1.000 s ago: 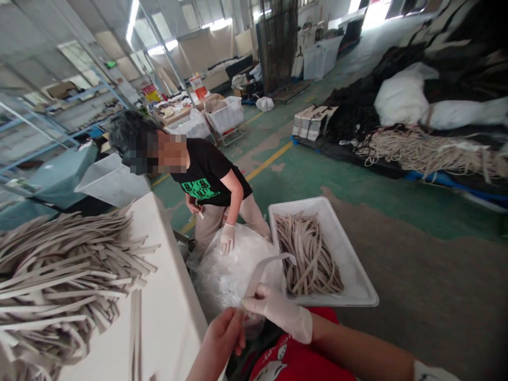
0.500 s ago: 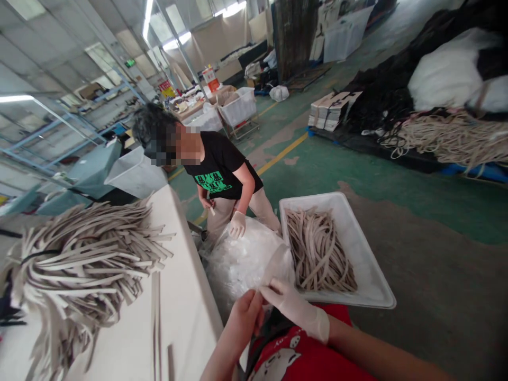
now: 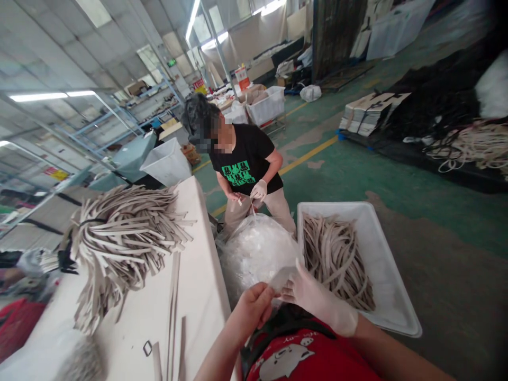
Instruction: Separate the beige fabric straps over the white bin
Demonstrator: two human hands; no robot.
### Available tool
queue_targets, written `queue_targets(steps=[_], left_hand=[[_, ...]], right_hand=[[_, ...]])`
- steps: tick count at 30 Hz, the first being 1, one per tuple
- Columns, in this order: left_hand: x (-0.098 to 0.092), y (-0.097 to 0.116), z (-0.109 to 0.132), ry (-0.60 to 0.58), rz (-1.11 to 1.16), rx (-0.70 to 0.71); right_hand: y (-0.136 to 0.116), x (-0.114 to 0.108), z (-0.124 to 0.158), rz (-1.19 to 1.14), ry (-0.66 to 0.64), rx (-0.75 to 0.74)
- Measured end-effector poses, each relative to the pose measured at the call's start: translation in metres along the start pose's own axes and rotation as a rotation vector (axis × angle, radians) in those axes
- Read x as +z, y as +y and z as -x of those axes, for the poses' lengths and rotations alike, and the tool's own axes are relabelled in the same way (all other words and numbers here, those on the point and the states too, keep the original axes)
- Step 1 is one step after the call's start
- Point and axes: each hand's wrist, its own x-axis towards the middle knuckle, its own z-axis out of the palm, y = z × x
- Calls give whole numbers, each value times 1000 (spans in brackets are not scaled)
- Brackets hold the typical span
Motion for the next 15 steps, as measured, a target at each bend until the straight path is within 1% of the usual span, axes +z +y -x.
queue_targets(steps=[2, 3, 5, 6, 7, 8, 9, 11, 13, 14, 15], left_hand=[[-4, -8, 8, -24, -31, -54], [-6, -13, 12, -31, -60, -98], [-5, -20, 17, -53, -87, -171], [-3, -22, 17, -80, -68, -181], [0, -21, 14, -114, -32, -168], [3, -20, 10, -141, 3, -142], [7, -16, 4, -143, 20, -109], [14, -7, -13, -67, -25, -63], [16, 2, -26, 23, -101, -31], [14, 5, -29, 47, -126, -22], [11, 7, -30, 58, -136, -19]], right_hand=[[-6, -24, -18, -289, 136, 94], [-11, -36, -29, -447, 238, 112], [-23, -53, -49, -634, 385, 71], [-28, -56, -57, -656, 402, 17], [-31, -55, -61, -654, 393, -40], [-31, -49, -62, -649, 386, -90], [-29, -39, -61, -626, 386, -133], [-17, -11, -50, -506, 415, -188], [-3, 15, -34, -293, 421, -212], [0, 25, -28, -198, 392, -228], [-2, 30, -23, -141, 331, -226]])
